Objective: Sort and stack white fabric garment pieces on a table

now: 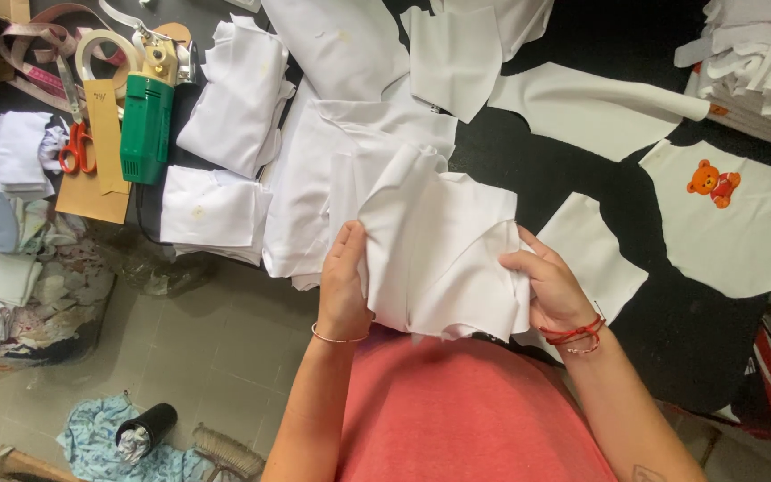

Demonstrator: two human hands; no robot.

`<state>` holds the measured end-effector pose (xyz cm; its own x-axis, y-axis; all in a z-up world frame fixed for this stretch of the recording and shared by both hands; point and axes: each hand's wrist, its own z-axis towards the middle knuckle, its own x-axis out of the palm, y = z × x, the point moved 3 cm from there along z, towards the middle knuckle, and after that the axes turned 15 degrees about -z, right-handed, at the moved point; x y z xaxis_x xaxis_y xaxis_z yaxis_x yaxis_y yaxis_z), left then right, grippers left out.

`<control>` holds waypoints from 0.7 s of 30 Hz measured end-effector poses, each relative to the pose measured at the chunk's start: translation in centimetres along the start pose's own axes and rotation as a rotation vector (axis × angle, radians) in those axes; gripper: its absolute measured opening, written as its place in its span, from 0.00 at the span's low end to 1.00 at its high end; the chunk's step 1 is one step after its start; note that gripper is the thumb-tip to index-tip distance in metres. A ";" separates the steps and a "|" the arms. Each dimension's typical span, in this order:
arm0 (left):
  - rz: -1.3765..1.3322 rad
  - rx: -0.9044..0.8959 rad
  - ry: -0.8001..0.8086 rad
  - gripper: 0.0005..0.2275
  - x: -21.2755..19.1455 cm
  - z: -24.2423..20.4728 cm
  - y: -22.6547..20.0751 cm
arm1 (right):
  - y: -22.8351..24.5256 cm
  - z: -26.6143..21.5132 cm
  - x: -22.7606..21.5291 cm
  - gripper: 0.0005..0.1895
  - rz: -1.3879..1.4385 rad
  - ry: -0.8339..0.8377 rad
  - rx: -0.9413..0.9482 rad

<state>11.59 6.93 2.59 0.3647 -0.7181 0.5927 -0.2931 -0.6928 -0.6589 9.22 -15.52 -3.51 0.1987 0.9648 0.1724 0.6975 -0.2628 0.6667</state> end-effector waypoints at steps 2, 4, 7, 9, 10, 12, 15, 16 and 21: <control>-0.052 0.002 0.003 0.06 -0.1 0.0 0.0 | 0.5 -0.5 0.2 0.26 0.003 -0.005 0.005; -0.104 0.001 0.012 0.06 0.1 -0.1 0.1 | 0.7 -0.7 0.1 0.26 0.009 -0.014 0.007; -0.141 -0.019 0.018 0.07 -0.3 0.0 1.0 | 0.5 -0.6 -0.5 0.26 0.016 -0.023 -0.003; -0.148 -0.023 0.034 0.06 -2.0 0.9 2.6 | 0.3 -0.3 -0.9 0.26 0.008 -0.004 -0.031; -0.148 -0.022 0.036 0.06 -1.4 0.8 2.3 | 0.1 0.0 -1.1 0.26 0.008 -0.004 -0.033; 0.001 0.017 0.056 0.07 -0.4 0.3 1.5 | -0.4 0.3 -1.6 0.28 -0.014 -0.010 -0.077; 0.065 0.007 0.076 0.07 0.6 -0.3 1.2 | 2.0 -1.8 -0.2 0.28 -0.033 -0.038 -0.091; 0.066 0.003 0.079 0.07 0.6 -0.2 1.4 | 2.0 -2.0 -0.3 0.28 -0.031 -0.043 -0.092; 0.199 -0.060 0.227 0.08 2.8 -0.1 4.0 | 2.5 -3.8 -2.1 0.29 -0.052 -0.181 -0.117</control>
<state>11.37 2.10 1.66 0.0902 -0.8320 0.5474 -0.3933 -0.5347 -0.7479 7.94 -18.15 0.62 0.2927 0.9562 0.0095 0.6273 -0.1995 0.7528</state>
